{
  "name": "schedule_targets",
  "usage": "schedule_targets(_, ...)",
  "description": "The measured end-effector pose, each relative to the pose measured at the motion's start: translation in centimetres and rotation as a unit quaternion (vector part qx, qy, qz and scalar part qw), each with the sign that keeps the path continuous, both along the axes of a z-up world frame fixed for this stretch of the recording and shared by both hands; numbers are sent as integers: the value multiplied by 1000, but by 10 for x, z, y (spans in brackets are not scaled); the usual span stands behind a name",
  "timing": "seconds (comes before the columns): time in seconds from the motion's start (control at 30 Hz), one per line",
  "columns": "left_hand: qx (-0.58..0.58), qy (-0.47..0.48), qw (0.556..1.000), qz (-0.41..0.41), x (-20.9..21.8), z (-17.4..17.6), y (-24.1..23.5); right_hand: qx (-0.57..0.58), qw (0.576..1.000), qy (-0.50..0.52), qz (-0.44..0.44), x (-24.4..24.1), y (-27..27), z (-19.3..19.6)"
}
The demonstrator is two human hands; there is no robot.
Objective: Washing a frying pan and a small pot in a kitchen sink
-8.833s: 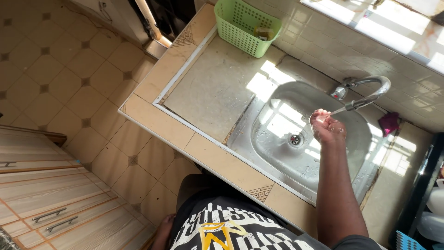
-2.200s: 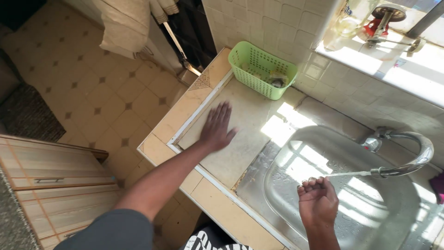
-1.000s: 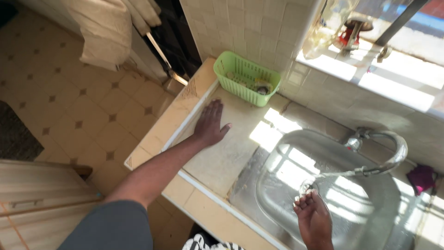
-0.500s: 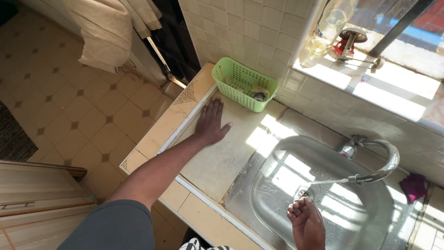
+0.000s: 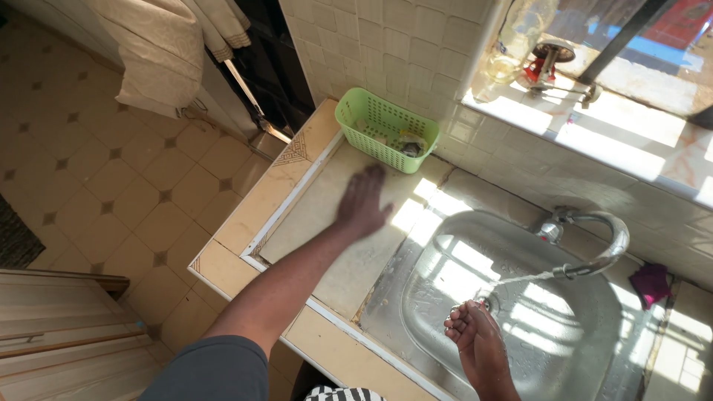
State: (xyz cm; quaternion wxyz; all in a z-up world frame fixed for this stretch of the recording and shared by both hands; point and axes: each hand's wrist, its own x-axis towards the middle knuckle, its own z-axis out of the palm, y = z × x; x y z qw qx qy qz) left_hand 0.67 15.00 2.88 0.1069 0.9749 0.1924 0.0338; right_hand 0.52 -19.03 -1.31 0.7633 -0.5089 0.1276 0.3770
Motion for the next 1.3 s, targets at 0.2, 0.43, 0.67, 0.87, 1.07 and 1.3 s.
schedule_targets(0.2, -84, 24, 993, -73, 4, 0, -44, -31, 999, 4, -33, -1, -23, -12)
schedule_targets(0.43, 29, -28, 999, -14, 1, -11, -5, -15, 999, -28, 8, -7, -20, 19)
schedule_targets(0.67, -51, 7, 997, -54, 2, 2, -27, -33, 999, -8, 36, -6, -13, 20)
schedule_targets(0.87, -67, 29, 996, -49, -2, 12, -42, -74, 997, 0, -2, -13, -21, 20)
schedule_targets(1.07, -5, 46, 993, -108, 14, -14, -46, -44, 998, -20, 30, -7, -17, 29)
schedule_targets(1.3, 15, 35, 996, -81, -51, -14, 2, 108, 989, 59, -85, 36, -47, -31)
